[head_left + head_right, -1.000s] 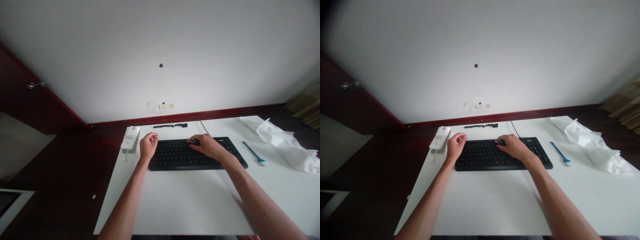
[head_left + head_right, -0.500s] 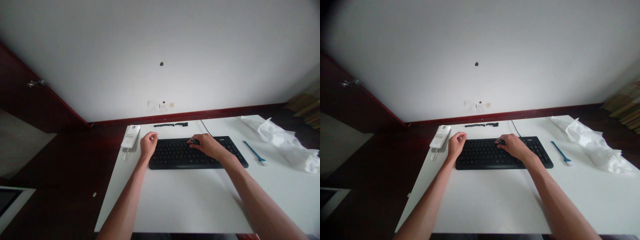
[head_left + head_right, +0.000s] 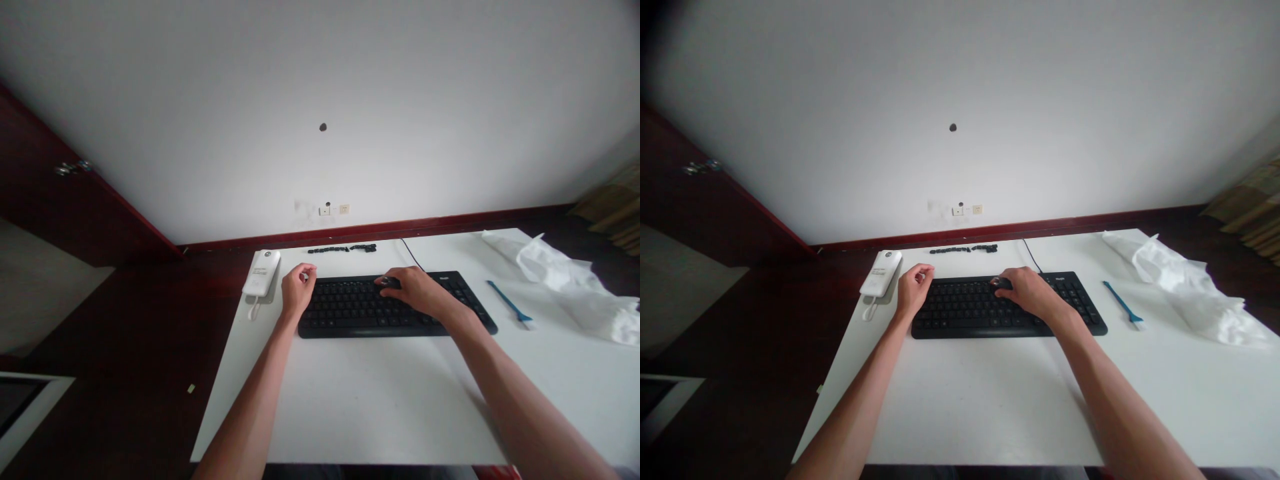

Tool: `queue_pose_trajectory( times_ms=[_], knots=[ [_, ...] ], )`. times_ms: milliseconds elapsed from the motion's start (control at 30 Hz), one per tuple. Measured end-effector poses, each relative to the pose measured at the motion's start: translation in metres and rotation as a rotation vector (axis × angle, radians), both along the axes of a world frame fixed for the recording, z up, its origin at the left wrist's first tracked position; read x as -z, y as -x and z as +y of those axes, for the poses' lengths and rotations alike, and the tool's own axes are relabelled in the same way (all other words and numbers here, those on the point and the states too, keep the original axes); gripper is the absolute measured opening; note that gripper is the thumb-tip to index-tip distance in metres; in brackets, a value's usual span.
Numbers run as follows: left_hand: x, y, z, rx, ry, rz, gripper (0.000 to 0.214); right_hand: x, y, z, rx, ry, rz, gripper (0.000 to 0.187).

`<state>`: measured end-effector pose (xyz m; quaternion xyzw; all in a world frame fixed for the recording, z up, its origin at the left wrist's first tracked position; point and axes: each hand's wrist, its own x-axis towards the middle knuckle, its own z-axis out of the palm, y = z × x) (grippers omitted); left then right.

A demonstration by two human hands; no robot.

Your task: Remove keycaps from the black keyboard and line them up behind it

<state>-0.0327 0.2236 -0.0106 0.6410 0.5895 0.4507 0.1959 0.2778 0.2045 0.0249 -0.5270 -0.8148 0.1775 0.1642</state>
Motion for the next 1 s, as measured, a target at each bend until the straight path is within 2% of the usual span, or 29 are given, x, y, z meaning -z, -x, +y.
queue_pose_trajectory(
  times_ms=[100, 200, 300, 367, 500, 567, 667, 800, 1000],
  knots=[
    [0.0, 0.0, 0.0, -0.005, -0.004, -0.007, 0.013, -0.009, 0.0, -0.002, 0.03, -0.037, 0.092, 0.023],
    [0.001, 0.0, 0.0, -0.009, -0.005, -0.014, 0.013, -0.016, 0.002, -0.003, 0.145, -0.087, 0.229, 0.03],
    [0.001, -0.001, 0.0, -0.012, -0.002, -0.012, 0.013, -0.015, 0.006, 0.0, 0.222, -0.081, 0.429, 0.035],
    [0.002, -0.002, 0.0, -0.019, 0.005, -0.016, 0.012, -0.013, 0.012, 0.001, 0.223, -0.039, 0.645, 0.037],
    [0.003, -0.002, 0.001, -0.03, 0.011, -0.038, 0.013, -0.013, 0.031, -0.002, 0.176, 0.112, 1.219, 0.051],
    [0.004, -0.001, 0.002, -0.026, 0.012, -0.048, 0.013, -0.015, 0.042, -0.004, 0.146, 0.19, 1.41, 0.055],
    [0.004, -0.001, 0.002, -0.023, 0.015, -0.058, 0.013, -0.013, 0.055, -0.001, 0.139, 0.255, 1.474, 0.058],
    [0.004, -0.001, 0.002, -0.022, 0.013, -0.059, 0.013, 0.0, 0.067, 0.01, 0.156, 0.26, 1.467, 0.061],
    [0.004, -0.001, 0.002, -0.021, 0.01, -0.051, 0.013, 0.016, 0.068, 0.02, 0.161, 0.266, 1.457, 0.061]
  ],
)
